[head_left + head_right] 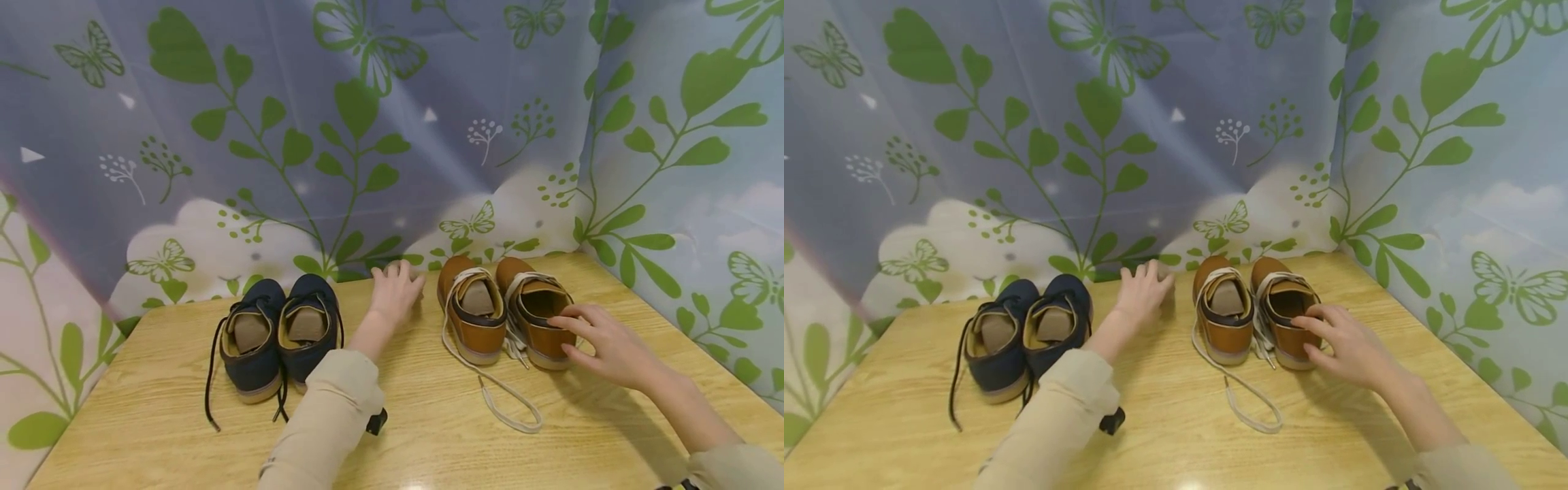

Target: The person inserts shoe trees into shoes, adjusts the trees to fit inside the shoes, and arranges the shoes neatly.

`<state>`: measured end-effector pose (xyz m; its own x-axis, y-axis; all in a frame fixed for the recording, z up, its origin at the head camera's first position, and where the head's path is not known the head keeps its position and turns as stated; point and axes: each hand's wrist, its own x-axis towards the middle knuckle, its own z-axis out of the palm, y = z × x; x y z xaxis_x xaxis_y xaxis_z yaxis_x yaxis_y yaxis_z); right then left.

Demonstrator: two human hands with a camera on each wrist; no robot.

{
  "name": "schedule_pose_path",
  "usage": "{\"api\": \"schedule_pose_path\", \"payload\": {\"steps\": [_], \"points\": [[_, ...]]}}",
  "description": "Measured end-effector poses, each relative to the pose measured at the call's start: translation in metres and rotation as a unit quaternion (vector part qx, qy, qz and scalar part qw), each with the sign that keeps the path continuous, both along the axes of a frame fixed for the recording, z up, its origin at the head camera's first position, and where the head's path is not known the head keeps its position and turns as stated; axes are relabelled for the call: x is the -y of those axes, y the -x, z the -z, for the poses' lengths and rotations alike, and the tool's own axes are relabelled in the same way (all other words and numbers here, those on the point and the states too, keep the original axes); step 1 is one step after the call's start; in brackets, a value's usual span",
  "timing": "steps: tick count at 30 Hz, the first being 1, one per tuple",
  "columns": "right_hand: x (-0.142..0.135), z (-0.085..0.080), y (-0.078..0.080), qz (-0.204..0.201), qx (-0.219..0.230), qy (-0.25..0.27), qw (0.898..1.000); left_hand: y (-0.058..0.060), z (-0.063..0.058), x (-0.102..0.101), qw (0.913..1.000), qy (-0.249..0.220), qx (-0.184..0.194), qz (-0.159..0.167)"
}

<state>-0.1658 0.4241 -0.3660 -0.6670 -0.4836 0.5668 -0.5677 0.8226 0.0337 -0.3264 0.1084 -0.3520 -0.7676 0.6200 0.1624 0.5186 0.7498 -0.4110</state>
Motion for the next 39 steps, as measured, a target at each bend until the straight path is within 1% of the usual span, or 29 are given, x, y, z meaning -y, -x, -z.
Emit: {"api": "schedule_pose_path", "payload": {"steps": [5,8,11,14,17,20,24,28,31,33,39], "points": [[0.000,0.000,0.000,0.003,0.003,-0.001,1.000,-0.003,-0.005,0.000,0.9973,-0.030,-0.048,0.047],[0.000,0.001,-0.001,0.006,0.005,-0.001,1.000,-0.004,-0.006,0.000,0.9943,-0.062,-0.052,0.069],[0.000,0.001,-0.001,0.007,0.007,-0.003,1.000,-0.005,-0.008,0.000,0.9914,-0.091,-0.047,0.081],[-0.001,0.001,0.000,0.008,0.009,-0.005,1.000,-0.006,-0.010,0.002,0.9898,-0.099,-0.052,0.088],[-0.001,0.002,0.000,0.008,0.008,-0.005,1.000,-0.006,-0.011,0.005,0.9877,-0.095,-0.073,0.101],[-0.001,0.002,0.000,0.004,0.006,-0.003,1.000,-0.006,-0.013,0.009,0.9829,-0.104,-0.094,0.119],[-0.001,0.002,0.000,0.003,0.006,0.000,1.000,-0.006,-0.018,0.012,0.9717,-0.143,-0.119,0.145],[0.001,0.002,-0.001,0.015,0.014,0.005,1.000,-0.007,-0.026,0.011,0.9568,-0.191,-0.144,0.164],[0.002,0.002,-0.002,0.022,0.017,0.008,1.000,-0.008,-0.030,0.010,0.9461,-0.223,-0.156,0.175],[0.001,0.002,-0.002,0.023,0.014,0.009,1.000,-0.008,-0.033,0.009,0.9398,-0.243,-0.155,0.184],[-0.001,0.001,-0.002,0.026,-0.002,0.008,1.000,-0.013,-0.041,0.005,0.9221,-0.292,-0.129,0.218]]}}
